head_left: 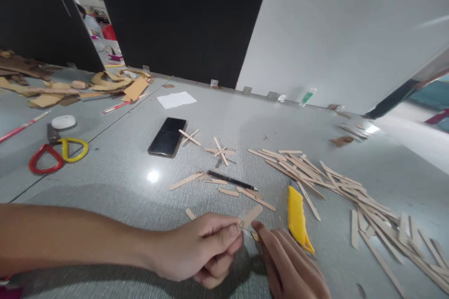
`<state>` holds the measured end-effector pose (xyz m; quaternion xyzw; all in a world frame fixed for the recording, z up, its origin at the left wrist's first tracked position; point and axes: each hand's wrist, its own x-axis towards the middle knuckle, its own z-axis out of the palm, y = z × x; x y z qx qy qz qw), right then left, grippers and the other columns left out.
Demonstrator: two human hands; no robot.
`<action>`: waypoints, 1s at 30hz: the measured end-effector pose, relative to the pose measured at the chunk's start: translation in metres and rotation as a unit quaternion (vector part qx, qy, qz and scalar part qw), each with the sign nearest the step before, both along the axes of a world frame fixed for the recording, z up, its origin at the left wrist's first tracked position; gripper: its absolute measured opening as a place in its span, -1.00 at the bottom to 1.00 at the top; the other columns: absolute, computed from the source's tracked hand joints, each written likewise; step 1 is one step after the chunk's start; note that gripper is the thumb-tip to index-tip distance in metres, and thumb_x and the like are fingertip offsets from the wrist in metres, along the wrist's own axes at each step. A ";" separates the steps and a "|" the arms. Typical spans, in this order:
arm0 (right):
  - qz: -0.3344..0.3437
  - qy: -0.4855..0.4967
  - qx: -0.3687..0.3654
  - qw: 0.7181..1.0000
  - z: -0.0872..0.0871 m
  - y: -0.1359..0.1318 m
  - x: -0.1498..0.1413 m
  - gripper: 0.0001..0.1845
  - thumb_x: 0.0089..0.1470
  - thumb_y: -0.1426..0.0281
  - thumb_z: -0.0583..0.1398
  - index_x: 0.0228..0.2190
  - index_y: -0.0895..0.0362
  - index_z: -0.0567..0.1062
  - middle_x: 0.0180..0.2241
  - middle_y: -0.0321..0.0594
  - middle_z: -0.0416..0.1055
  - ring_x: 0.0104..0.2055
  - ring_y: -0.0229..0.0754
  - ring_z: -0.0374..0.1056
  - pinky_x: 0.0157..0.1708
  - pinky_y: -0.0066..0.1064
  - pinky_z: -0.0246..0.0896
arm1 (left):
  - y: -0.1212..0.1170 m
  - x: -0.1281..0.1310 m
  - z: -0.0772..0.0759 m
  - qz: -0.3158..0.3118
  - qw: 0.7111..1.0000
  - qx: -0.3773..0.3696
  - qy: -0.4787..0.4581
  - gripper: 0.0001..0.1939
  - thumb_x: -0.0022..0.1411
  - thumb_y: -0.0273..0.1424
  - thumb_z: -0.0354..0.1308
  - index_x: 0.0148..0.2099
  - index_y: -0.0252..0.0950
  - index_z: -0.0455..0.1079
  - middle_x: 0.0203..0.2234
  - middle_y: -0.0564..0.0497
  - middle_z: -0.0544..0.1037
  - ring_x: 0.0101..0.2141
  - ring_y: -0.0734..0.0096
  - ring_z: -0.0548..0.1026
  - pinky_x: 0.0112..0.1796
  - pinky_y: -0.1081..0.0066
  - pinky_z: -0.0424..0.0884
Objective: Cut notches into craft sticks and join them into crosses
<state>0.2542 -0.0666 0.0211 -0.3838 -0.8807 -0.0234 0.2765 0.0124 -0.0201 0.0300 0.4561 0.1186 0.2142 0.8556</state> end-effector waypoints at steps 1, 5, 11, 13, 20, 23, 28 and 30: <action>-0.008 -0.001 0.003 1.000 0.000 0.001 0.000 -0.49 0.32 0.68 0.01 0.25 0.30 0.30 -0.26 -0.03 0.54 -0.26 -0.05 0.54 -0.24 -0.30 0.49 | 0.000 0.000 0.000 0.004 1.000 0.000 -0.002 -0.55 0.53 0.06 -0.01 -0.26 -0.18 0.10 -0.70 0.32 0.05 -0.72 0.62 -0.05 -0.69 0.55 -0.05; 0.010 0.000 0.004 1.000 0.002 0.003 -0.001 -0.51 0.32 0.68 0.02 0.23 0.31 0.31 -0.25 -0.02 0.55 -0.29 -0.08 0.54 -0.25 -0.32 0.50 | 0.000 0.000 0.002 0.002 1.000 0.005 0.005 -0.54 0.51 0.07 0.02 -0.25 -0.19 0.12 -0.69 0.32 0.08 -0.72 0.64 -0.05 -0.68 0.56 -0.02; -0.017 0.043 -0.024 0.999 0.007 0.005 -0.011 -0.64 0.38 0.64 -0.02 0.10 0.22 0.39 -0.25 -0.04 0.59 -0.29 -0.11 0.60 -0.31 -0.39 0.52 | -0.002 0.000 0.009 0.022 0.999 0.012 0.034 -0.54 0.53 0.07 -0.05 -0.26 -0.17 0.10 -0.71 0.32 0.11 -0.73 0.61 0.00 -0.70 0.58 -0.01; -0.032 0.051 -0.029 0.998 0.009 0.004 -0.013 -0.67 0.43 0.57 -0.02 0.11 0.18 0.39 -0.18 -0.03 0.63 -0.27 -0.13 0.63 -0.33 -0.45 0.52 | -0.005 0.000 0.015 0.030 0.999 0.015 0.041 -0.54 0.53 0.08 -0.06 -0.25 -0.18 0.11 -0.71 0.31 0.17 -0.73 0.60 0.05 -0.69 0.59 0.05; -0.027 0.058 -0.088 0.994 0.018 0.000 -0.017 -0.71 0.52 0.41 -0.04 0.12 0.12 0.38 -0.19 -0.11 0.69 -0.32 -0.18 0.67 -0.41 -0.54 0.51 | -0.013 0.000 0.028 0.067 0.991 0.085 0.079 -0.44 0.44 0.23 -0.08 -0.19 -0.20 0.14 -0.69 0.25 0.28 -0.69 0.58 0.18 -0.64 0.57 0.11; -0.024 0.056 -0.074 0.995 0.017 0.000 -0.017 -0.70 0.52 0.42 -0.04 0.12 0.14 0.38 -0.18 -0.08 0.70 -0.31 -0.15 0.68 -0.43 -0.51 0.52 | -0.014 0.000 0.026 0.068 0.990 0.088 0.087 -0.43 0.44 0.23 -0.09 -0.19 -0.20 0.14 -0.69 0.24 0.29 -0.68 0.58 0.18 -0.63 0.58 0.12; -0.040 0.055 -0.072 0.995 0.010 -0.002 -0.013 -0.71 0.50 0.40 -0.02 0.13 0.09 0.38 -0.24 -0.13 0.71 -0.39 -0.14 0.66 -0.46 -0.48 0.52 | -0.016 0.000 0.019 0.089 0.990 0.065 0.092 -0.48 0.47 0.18 -0.07 -0.19 -0.19 0.16 -0.71 0.28 0.24 -0.72 0.57 0.15 -0.66 0.58 0.12; -0.083 0.087 -0.087 0.989 0.012 -0.003 -0.012 -0.71 0.49 0.34 0.01 0.15 0.06 0.34 -0.29 -0.16 0.70 -0.44 -0.17 0.65 -0.48 -0.51 0.52 | -0.015 -0.001 0.018 0.107 0.983 0.067 0.132 -0.51 0.51 0.13 -0.10 -0.19 -0.20 0.21 -0.72 0.28 0.21 -0.73 0.57 0.11 -0.67 0.57 0.09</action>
